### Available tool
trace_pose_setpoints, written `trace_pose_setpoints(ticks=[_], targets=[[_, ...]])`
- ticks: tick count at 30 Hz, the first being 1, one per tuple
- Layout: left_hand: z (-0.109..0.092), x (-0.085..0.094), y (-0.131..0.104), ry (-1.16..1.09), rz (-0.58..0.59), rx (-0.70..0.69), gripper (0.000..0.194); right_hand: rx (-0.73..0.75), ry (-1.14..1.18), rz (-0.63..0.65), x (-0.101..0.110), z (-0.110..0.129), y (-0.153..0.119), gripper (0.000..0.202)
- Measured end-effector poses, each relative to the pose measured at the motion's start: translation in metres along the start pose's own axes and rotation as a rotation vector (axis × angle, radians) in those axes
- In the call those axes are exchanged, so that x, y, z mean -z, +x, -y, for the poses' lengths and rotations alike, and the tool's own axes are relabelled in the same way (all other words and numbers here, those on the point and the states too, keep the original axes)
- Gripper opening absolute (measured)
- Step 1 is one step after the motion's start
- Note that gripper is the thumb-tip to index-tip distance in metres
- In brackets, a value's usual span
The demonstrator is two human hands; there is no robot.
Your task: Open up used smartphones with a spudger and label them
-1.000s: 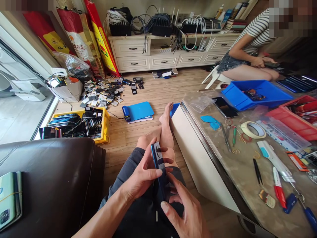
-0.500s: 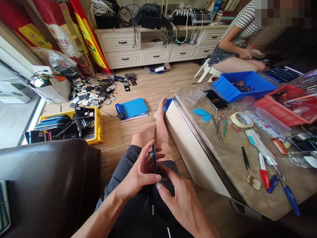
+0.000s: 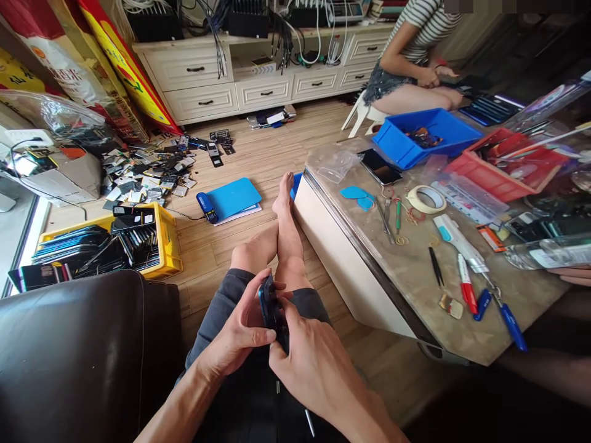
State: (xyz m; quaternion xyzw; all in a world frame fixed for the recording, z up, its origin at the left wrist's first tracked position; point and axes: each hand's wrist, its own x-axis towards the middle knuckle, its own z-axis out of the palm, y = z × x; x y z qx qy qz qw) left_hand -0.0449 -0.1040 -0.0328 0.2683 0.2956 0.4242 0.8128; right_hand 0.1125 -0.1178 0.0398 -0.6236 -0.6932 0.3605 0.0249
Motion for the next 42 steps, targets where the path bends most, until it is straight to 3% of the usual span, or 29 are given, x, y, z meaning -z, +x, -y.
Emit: trace_pose_setpoints(ticks=[10, 19, 23, 28, 32, 37, 42], targets=[[0.015, 0.006, 0.0, -0.07, 0.0, 0.067, 0.092, 0.023, -0.138, 0.082, -0.005, -0.005, 0.002, 0.033], [0.021, 0.013, 0.001, -0.096, -0.012, 0.099, 0.089, -0.023, -0.156, 0.108, -0.007, -0.006, 0.008, 0.034], [0.022, 0.022, 0.0, -0.187, -0.066, 0.087, 0.088, -0.037, -0.064, 0.056, -0.006, -0.006, 0.01, 0.039], [0.017, 0.032, 0.005, -0.382, -0.108, 0.063, 0.089, 0.001, 0.287, -0.037, -0.007, -0.024, 0.009, 0.042], [0.011, 0.033, 0.01, -0.484, -0.052, 0.133, 0.08, 0.071, 0.426, -0.145, -0.013, -0.036, 0.005, 0.039], [0.013, 0.035, 0.013, -0.54, -0.049, 0.229, 0.076, 0.174, 0.484, -0.262, -0.033, -0.029, -0.002, 0.051], [0.015, 0.04, 0.014, -0.548, 0.0, 0.216, 0.08, 0.196, 0.368, -0.073, -0.056, -0.022, -0.001, 0.054]])
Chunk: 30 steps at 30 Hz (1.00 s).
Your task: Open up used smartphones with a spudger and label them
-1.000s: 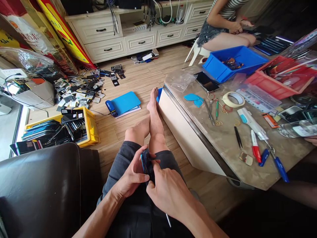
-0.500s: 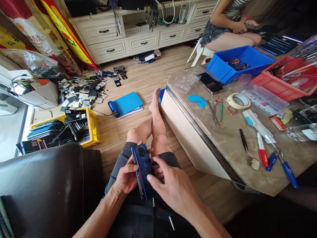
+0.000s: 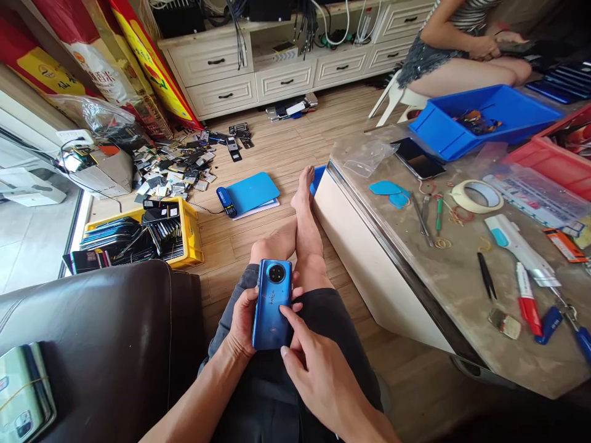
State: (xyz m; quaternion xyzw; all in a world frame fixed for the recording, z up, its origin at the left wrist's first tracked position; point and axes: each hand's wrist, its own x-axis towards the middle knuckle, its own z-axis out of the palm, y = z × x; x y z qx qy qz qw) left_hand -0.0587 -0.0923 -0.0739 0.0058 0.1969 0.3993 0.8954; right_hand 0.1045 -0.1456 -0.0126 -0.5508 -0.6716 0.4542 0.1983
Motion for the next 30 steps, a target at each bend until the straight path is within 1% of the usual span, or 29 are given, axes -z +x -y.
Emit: trace_pose_setpoints(ticks=[1, 5, 8, 11, 14, 19, 23, 30], targets=[[-0.0004, 0.0, 0.0001, -0.004, 0.014, 0.002, 0.08, -0.008, -0.016, 0.011, -0.0032, -0.0009, -0.0001, 0.053], [-0.0016, -0.0003, 0.0012, -0.031, 0.031, 0.003, 0.08, 0.003, -0.004, -0.057, -0.009, -0.0047, -0.0008, 0.053], [-0.0014, 0.0022, 0.0023, -0.04, 0.022, -0.008, 0.08, 0.017, -0.043, -0.066, -0.0079, -0.007, -0.0013, 0.049], [-0.001, 0.0056, 0.0029, -0.05, 0.006, -0.009, 0.078, 0.01, -0.044, -0.085, -0.0055, -0.0075, -0.0015, 0.05], [-0.0013, 0.0068, 0.0032, -0.05, 0.011, -0.008, 0.078, 0.003, -0.059, -0.068, -0.0044, -0.0063, -0.0018, 0.047], [-0.0024, 0.0062, 0.004, -0.063, 0.014, 0.005, 0.077, 0.014, -0.052, -0.086, -0.005, -0.0046, -0.0023, 0.048], [-0.0017, 0.0074, 0.0039, -0.065, 0.011, 0.007, 0.077, 0.024, -0.074, -0.082, -0.0057, -0.0048, -0.0025, 0.045], [-0.0015, 0.0081, 0.0028, -0.075, -0.013, 0.007, 0.076, 0.048, -0.036, -0.103, -0.0096, -0.0074, -0.0053, 0.047]])
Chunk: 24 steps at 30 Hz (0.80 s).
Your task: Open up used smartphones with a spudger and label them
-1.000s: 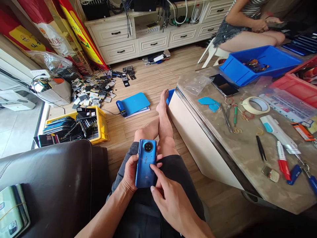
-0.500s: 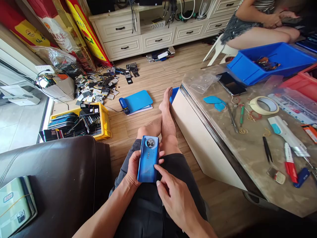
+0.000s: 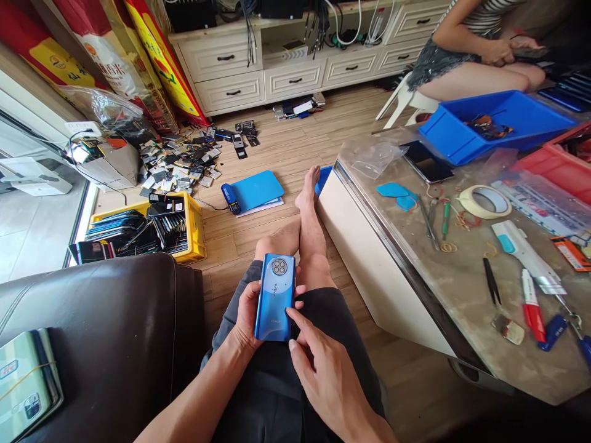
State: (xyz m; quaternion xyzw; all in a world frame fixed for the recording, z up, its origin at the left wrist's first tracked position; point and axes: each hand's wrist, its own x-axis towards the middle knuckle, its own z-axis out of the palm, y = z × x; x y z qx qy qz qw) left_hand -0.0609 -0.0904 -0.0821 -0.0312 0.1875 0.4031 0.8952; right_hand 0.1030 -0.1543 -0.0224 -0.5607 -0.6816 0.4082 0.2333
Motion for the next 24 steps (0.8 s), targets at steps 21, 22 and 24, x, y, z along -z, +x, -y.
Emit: trace_pose_setpoints(ticks=[21, 22, 24], targets=[[-0.0007, -0.0097, -0.0012, -0.018, -0.056, 0.021, 0.074, 0.012, 0.003, 0.017, -0.0022, -0.0024, -0.0011, 0.053], [-0.0008, -0.009, -0.0011, -0.014, -0.058, 0.022, 0.074, 0.01, -0.003, 0.016, -0.0023, -0.0025, -0.0008, 0.052], [-0.0006, -0.0066, -0.0008, -0.009, -0.059, 0.025, 0.074, 0.004, -0.019, 0.017, -0.0026, -0.0029, 0.0002, 0.051]])
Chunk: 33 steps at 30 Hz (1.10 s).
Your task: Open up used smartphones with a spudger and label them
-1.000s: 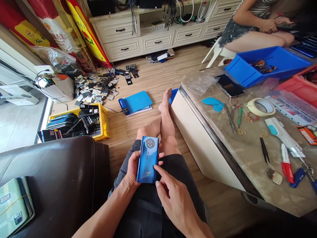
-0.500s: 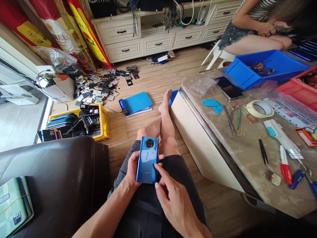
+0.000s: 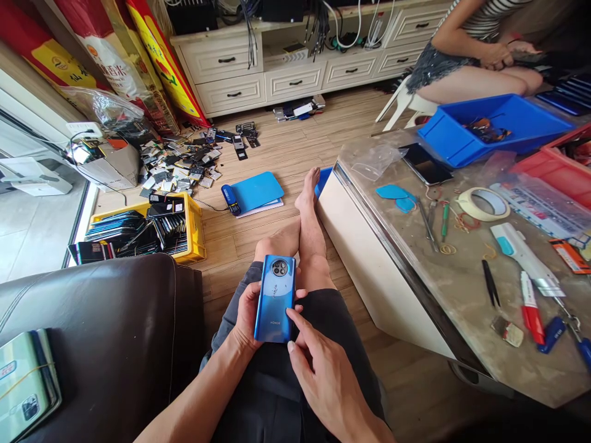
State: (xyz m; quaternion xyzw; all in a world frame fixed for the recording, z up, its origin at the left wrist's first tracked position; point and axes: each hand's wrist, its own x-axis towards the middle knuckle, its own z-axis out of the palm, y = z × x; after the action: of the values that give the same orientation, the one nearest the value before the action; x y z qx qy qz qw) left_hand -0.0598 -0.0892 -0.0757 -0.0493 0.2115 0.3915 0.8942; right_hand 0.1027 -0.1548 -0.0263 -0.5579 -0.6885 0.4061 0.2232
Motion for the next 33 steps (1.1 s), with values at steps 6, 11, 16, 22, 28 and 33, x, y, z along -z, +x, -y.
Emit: trace_pose_setpoints(ticks=[6, 11, 16, 22, 28, 33], targets=[[0.002, 0.004, 0.002, 0.028, 0.002, -0.011, 0.074, -0.012, -0.021, -0.006, 0.0, -0.001, 0.002, 0.049], [0.005, 0.004, 0.003, 0.052, -0.026, -0.014, 0.071, -0.028, -0.034, -0.003, -0.001, -0.005, 0.001, 0.047], [0.01, 0.002, 0.003, 0.075, -0.101, -0.06, 0.067, 0.009, -0.044, -0.048, -0.005, -0.013, -0.001, 0.045], [0.012, 0.001, 0.002, 0.104, -0.133, -0.057, 0.07, 0.061, -0.061, -0.113, -0.007, -0.019, -0.005, 0.043], [0.014, -0.006, -0.001, 0.138, -0.159, -0.096, 0.071, 0.042, -0.028, -0.112, -0.007, -0.019, -0.007, 0.043], [0.02, -0.014, -0.002, 0.196, -0.217, -0.162, 0.073, 0.018, 0.028, -0.149, -0.01, -0.021, -0.009, 0.046]])
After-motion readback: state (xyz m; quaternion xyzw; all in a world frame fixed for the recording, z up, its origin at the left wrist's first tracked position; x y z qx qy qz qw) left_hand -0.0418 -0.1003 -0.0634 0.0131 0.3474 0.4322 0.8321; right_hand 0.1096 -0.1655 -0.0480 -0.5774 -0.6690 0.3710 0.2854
